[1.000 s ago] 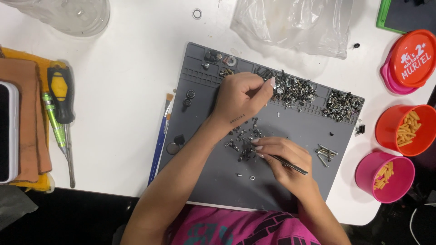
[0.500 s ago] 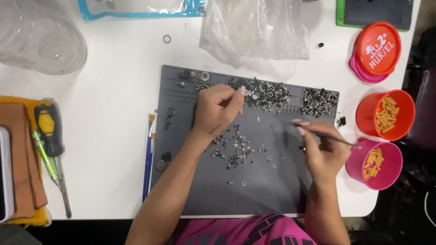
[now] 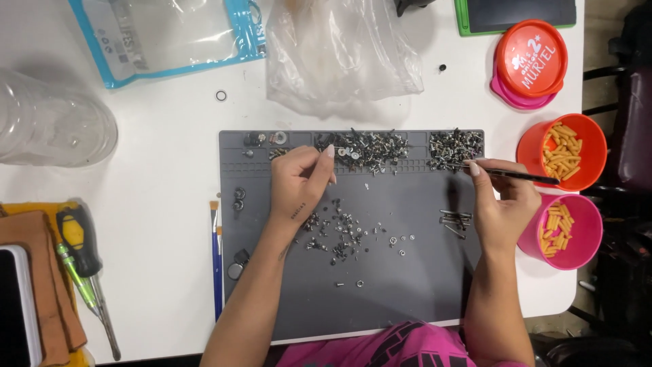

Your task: Sorting and organizing small electronic screws and washers on a magnetic repair mat using a precision probe tool.

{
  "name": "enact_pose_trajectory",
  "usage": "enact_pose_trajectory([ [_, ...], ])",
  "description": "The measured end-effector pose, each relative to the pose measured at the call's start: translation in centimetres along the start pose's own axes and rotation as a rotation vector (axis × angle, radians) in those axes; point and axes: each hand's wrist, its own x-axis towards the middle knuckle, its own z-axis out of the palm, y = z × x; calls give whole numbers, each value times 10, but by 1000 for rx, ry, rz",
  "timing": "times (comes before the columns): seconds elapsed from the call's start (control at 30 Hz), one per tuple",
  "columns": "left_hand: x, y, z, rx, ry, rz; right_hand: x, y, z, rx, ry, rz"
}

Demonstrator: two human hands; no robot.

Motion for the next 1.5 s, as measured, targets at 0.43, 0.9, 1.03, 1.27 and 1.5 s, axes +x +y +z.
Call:
enact_pose_trajectory([
  [0.43,0,0,0,12,-4,-21,-1,5,0,80,-8,63],
  [0.9,0,2,0,25,-3,-10,-2,3,1,209,-36,130],
  [1.03,0,1,0,26,-1,1,-1,1,1,210,-39,144],
  [1.27,0,1,0,26,-3,-8,-2,2,1,171,-53,149],
  [1.5,3,-2,6,-37,90,-4,-10,22,13,172,-66,34],
])
